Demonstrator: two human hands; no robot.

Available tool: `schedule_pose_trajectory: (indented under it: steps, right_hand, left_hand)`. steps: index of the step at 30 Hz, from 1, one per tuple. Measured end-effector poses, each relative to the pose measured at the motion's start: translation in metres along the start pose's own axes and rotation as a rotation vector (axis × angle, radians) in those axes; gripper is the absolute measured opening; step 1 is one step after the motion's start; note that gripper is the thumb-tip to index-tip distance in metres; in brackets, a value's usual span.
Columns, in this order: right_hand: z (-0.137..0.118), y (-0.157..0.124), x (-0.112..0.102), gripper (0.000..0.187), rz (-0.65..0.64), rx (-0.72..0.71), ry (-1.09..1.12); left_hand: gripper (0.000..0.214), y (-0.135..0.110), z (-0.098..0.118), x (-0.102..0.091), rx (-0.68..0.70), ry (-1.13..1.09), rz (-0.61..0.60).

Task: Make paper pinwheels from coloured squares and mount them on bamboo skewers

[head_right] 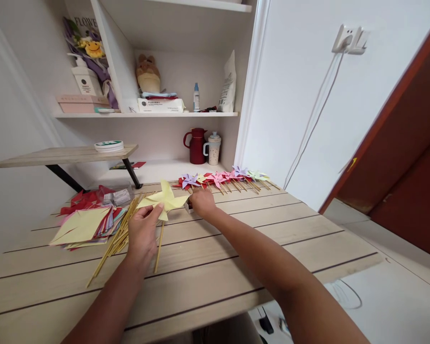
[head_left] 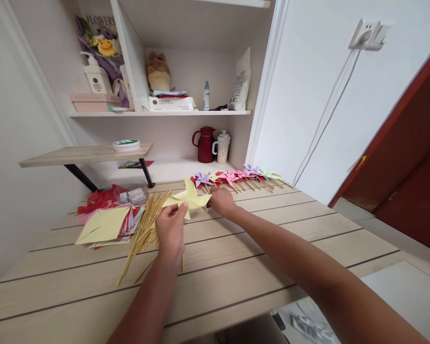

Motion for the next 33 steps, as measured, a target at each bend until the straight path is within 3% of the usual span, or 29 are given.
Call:
schedule_pose_trajectory:
  steps: [10,17,24,29,33]
  right_hand:
    - [0.029,-0.005,-0.004,0.015,0.071,0.280,0.295]
    - [0.046,-0.017,-0.008,0.028,0.121,0.355,0.447]
    - [0.028,-0.012,-0.020,0.025,0.108,0.276,0.270]
    - [0.006,-0.003,-0.021,0.024,0.009,0.158,0.070]
    - [-0.003,0.004,-0.015,0.019,-0.076,0.143,-0.027]
  left_hand:
    - [0.033,0.004,-0.007,-0.001,-0.024,0.003,0.000]
    - [0.031,0.011,-0.015,-0.004,-0.068,0.027,0.063]
    - [0.031,0.013,-0.019,-0.006,-0.064,0.018,0.038]
    - [0.031,0.013,-0.019,-0.006,-0.050,0.029,0.021]
    - [0.032,0.012,-0.017,-0.006,-0.048,0.023,-0.007]
Point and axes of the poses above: each hand's wrist, its own y-axis towards the middle knuckle, its own x-axis out of the palm, z = x × y, the point moved 1 cm from there along y, towards the middle knuckle, and after that the axes turned 12 degrees about z, right-handed, at the moved point
